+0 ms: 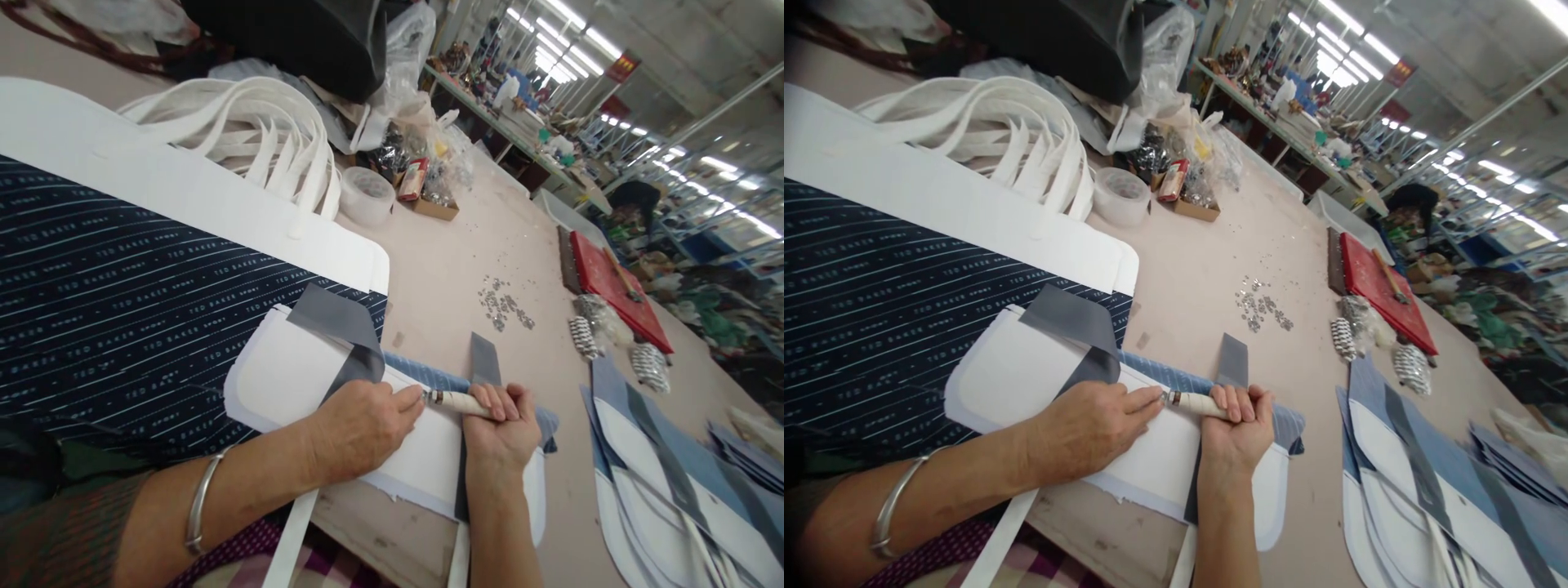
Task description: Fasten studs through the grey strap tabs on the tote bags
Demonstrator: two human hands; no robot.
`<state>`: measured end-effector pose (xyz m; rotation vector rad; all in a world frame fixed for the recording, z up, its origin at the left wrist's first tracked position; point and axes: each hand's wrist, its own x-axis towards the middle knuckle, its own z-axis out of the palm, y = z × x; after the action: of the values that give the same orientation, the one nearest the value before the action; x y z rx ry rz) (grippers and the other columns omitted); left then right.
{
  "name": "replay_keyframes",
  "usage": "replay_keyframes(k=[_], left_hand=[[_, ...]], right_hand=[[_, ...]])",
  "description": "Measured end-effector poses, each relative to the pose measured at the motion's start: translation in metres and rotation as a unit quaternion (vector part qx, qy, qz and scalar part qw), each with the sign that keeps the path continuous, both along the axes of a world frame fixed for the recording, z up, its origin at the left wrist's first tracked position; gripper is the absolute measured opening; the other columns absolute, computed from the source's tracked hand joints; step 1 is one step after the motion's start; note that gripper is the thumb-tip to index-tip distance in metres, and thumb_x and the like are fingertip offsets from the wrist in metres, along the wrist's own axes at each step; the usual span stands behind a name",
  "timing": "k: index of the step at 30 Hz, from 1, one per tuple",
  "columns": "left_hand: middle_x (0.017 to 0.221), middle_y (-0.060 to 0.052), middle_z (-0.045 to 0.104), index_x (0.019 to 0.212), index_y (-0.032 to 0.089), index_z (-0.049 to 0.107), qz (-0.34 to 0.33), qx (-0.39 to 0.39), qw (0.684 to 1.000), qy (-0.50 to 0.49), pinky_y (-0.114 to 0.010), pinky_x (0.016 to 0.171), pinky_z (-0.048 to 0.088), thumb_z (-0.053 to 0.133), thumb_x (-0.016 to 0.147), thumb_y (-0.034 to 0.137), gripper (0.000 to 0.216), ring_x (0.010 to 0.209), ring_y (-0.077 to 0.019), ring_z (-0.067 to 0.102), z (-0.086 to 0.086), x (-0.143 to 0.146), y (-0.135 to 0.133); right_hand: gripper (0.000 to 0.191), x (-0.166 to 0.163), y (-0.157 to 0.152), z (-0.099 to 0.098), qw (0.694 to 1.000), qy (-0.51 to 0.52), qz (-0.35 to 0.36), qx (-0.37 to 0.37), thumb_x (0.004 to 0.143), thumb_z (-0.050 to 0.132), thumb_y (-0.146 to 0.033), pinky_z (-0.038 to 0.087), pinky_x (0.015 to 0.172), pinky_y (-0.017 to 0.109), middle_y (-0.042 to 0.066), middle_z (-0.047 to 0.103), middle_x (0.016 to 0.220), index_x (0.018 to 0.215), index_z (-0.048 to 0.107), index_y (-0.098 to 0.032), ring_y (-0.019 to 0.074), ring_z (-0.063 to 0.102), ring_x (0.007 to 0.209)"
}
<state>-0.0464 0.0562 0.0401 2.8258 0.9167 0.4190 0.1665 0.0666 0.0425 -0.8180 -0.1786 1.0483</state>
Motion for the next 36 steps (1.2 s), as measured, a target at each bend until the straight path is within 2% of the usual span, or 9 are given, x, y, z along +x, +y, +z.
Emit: replay_keyframes(k=[10, 14, 19, 25, 30, 36], left_hand=[[0.128, -0.009, 0.059, 0.124, 0.012, 0.052, -0.021, -0.030, 0.999, -0.020, -0.032, 0.056, 0.050, 0.042, 0.092, 0.017, 0.034, 0.074, -0.0168, 0.062, -0.004, -0.001, 0.003], [0.128, -0.009, 0.059, 0.122, 0.014, 0.054, -0.015, -0.031, 0.999, -0.034, -0.031, 0.058, 0.051, 0.044, 0.092, 0.016, 0.032, 0.075, -0.0161, 0.063, -0.007, 0.000, 0.003], [0.133, -0.008, 0.056, 0.121, 0.015, 0.054, 0.002, -0.013, 0.999, -0.048, -0.032, 0.065, 0.053, 0.043, 0.093, 0.018, 0.030, 0.082, -0.0169, 0.065, -0.010, 0.002, 0.000], [0.124, -0.008, 0.062, 0.120, 0.017, 0.056, 0.005, 0.002, 0.999, -0.036, -0.030, 0.062, 0.052, 0.041, 0.094, 0.019, 0.029, 0.072, -0.0148, 0.063, -0.007, 0.000, 0.000], [0.119, -0.011, 0.063, 0.119, 0.016, 0.055, 0.013, -0.002, 0.999, -0.050, -0.029, 0.062, 0.051, 0.043, 0.092, 0.016, 0.030, 0.072, -0.0143, 0.063, -0.005, 0.000, -0.001], [0.115, -0.010, 0.061, 0.114, 0.015, 0.054, 0.001, -0.038, 0.999, -0.028, -0.030, 0.059, 0.050, 0.040, 0.093, 0.017, 0.025, 0.074, -0.0165, 0.062, -0.003, 0.000, 0.000]], right_hand=[[0.027, -0.007, 0.003, 0.000, 0.998, -0.051, -0.022, 0.002, 0.091, 0.049, -0.029, 0.033, 0.039, 0.017, -0.013, 0.022, 0.040, 0.067, 0.052, -0.017, 0.0052, 0.024, 0.032], [0.030, -0.023, 0.002, 0.013, 0.992, -0.120, -0.011, 0.027, 0.092, 0.051, -0.033, 0.031, 0.037, 0.018, -0.013, 0.021, 0.041, 0.067, 0.054, -0.018, 0.0058, 0.018, 0.032], [0.028, -0.043, -0.002, 0.030, 0.964, -0.241, 0.038, 0.104, 0.092, 0.053, -0.037, 0.033, 0.038, 0.020, -0.012, 0.022, 0.041, 0.069, 0.059, -0.021, 0.0065, 0.019, 0.032], [0.031, -0.030, -0.003, 0.027, 0.976, -0.199, 0.027, 0.086, 0.093, 0.049, -0.040, 0.028, 0.036, 0.019, -0.012, 0.016, 0.043, 0.068, 0.058, -0.022, 0.0068, 0.013, 0.033], [0.026, -0.041, -0.004, 0.030, 0.951, -0.284, 0.047, 0.116, 0.092, 0.050, -0.036, 0.030, 0.037, 0.019, -0.012, 0.018, 0.044, 0.071, 0.058, -0.023, 0.0064, 0.018, 0.032], [0.028, -0.064, -0.011, 0.035, 0.901, -0.401, 0.073, 0.145, 0.092, 0.052, -0.030, 0.029, 0.041, 0.022, -0.009, 0.028, 0.047, 0.068, 0.058, -0.019, 0.0062, 0.028, 0.035]])
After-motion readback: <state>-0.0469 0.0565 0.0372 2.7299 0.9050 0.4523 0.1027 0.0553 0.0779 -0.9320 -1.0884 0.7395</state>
